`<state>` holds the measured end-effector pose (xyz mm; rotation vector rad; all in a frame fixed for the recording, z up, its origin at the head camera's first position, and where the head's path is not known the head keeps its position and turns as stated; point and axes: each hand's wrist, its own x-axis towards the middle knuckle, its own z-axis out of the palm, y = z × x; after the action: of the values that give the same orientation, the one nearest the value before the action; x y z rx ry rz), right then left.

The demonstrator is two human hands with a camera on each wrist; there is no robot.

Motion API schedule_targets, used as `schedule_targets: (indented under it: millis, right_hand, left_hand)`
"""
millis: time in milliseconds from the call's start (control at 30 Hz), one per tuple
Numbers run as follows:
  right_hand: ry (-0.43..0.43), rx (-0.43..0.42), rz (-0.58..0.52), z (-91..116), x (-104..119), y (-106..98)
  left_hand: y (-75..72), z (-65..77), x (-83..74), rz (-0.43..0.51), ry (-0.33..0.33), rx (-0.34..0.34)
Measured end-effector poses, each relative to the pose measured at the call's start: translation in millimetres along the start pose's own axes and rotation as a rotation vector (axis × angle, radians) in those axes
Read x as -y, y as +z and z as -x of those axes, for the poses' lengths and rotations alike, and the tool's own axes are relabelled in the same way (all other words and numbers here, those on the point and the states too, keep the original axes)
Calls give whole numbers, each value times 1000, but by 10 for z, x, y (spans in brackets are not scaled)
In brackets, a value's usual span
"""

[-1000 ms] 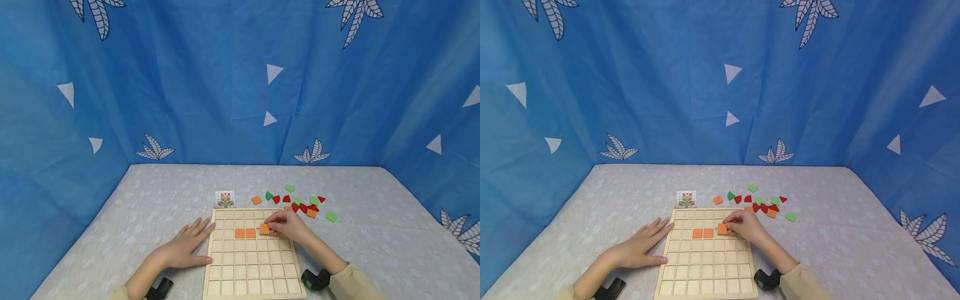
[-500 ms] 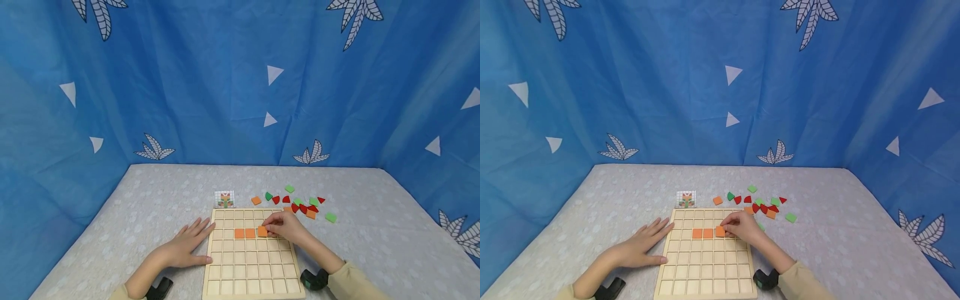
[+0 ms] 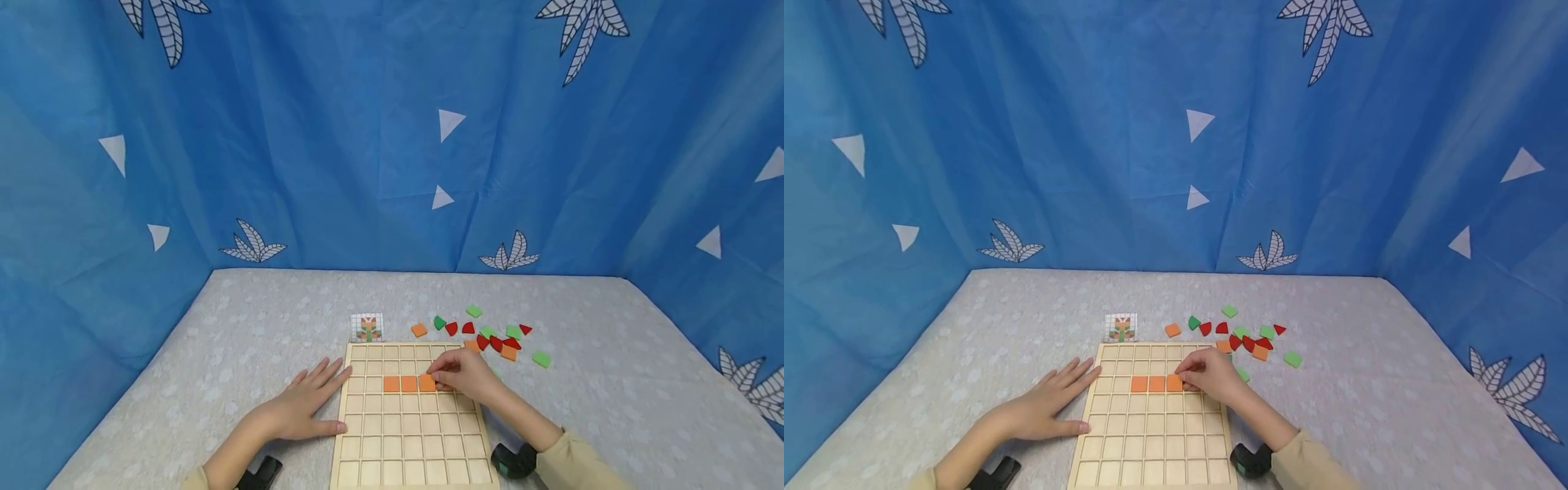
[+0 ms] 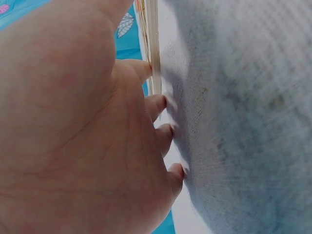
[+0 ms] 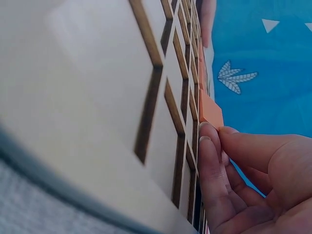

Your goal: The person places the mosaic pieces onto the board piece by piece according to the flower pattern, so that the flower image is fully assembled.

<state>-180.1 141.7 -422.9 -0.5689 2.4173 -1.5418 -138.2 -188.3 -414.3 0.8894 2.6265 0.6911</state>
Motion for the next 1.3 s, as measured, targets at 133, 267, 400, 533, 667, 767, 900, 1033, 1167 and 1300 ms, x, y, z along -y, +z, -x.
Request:
schedule_targets:
  millis: [133, 267, 400, 533, 667, 767, 900, 1033, 1167, 1300]
  right_hand:
    - [-20, 1, 19, -19, 19, 4]
    - [-24, -2, 40, -22, 27, 11]
    - [-22, -7, 42, -22, 32, 9]
    - [-41, -4, 31, -24, 25, 6]
    - [-39, -2, 54, -33, 19, 8]
    - [-20, -7, 78, -48, 10, 11]
    - [-11, -10, 56, -32, 74, 13]
    - [7, -9, 13, 0, 176, 0]
    - [18, -2, -10, -12, 108, -48]
    - [15, -10, -25, 15, 155, -169]
  left_hand:
    - [-16, -5, 3, 1, -5, 3]
    - [-15, -14, 7, -7, -14, 13]
    - [-25, -26, 2, 1, -5, 10]
    - [-45, -27, -4, 20, 13, 3]
    - [-46, -16, -2, 19, 16, 4]
    - [-33, -11, 8, 12, 11, 3]
    - [-14, -10, 21, 2, 3, 1]
    - [-11, -9, 8, 8, 1, -3]
    - [-12, -12, 0, 14, 12, -11]
    - [-3, -10, 7, 8, 19, -10]
